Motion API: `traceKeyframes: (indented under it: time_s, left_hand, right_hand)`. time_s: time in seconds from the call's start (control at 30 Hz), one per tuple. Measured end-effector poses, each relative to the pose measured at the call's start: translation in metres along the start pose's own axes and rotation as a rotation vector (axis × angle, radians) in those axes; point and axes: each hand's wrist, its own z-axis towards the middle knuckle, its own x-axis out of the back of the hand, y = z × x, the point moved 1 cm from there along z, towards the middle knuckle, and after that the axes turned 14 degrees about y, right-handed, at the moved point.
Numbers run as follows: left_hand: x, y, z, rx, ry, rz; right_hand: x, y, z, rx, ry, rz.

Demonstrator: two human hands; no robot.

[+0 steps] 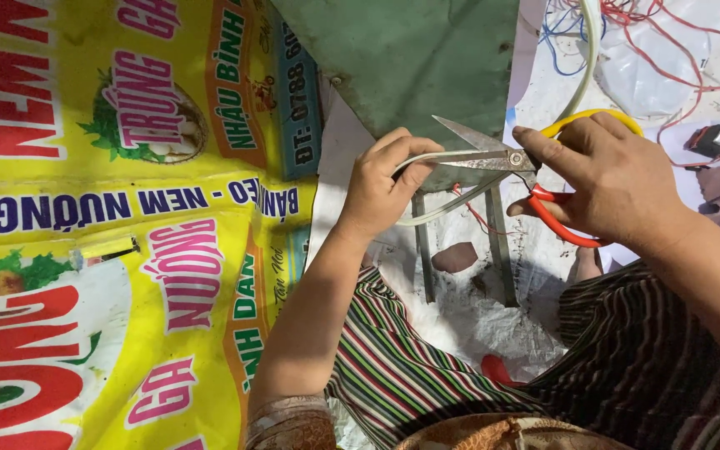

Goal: The person cuts a white cable with scissors, then strips and twists the ends of a red wire. They use a sanding block to smooth the wire ends and then use a screwdriver to tighten screws on a green metal panel, securing the wires.

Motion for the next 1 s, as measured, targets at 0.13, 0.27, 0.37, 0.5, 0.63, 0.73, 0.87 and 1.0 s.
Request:
traceKeyframes:
  time_s: [0.13,0.27,0.37,0.5,0.63,0.73,0.87,1.0]
  left_hand:
    - [-0.003,0.002,-0.001,-0.004,0.004,0.006]
    - [-0.005,0.002,-0.001,-0.001,-0.008,0.022]
    - [-0.004,-0.001,-0.001,0.021,-0.004,0.001]
    - [-0.006,0.005,0.002,0.021,-0.001,0.012]
    - [-0.008,0.005,0.003,0.024,-0.035,-0.012]
    - [-0.01,0.002,0.005,-0.005,-0.02,0.023]
    - [-0.012,0.0,0.007,-0.092,0.013,-0.049]
    - [-0.011,-0.008,0.005,-0.05,0.015,-0.022]
  right_hand:
    - [0.004,-0.004,0.003,-0.052,0.036,0.062]
    - [-0.013,0.007,-0.003,-0.013,-0.114,0.029]
    - [-0.014,0.011,-0.001,-0.088,-0.174,0.13]
    - [-0.01,0.011,-0.002,-0.116,-0.104,0.256]
    - [-0.007,0.007,0.005,-0.095,-0.049,0.204]
    - [-0.01,0.01,0.002,-0.071,0.023,0.169]
    - [-0.017,0.011,-0.009,-0.125,0.118,0.231]
    - [-0.009,0.008,0.002,-0.285,0.137,0.287]
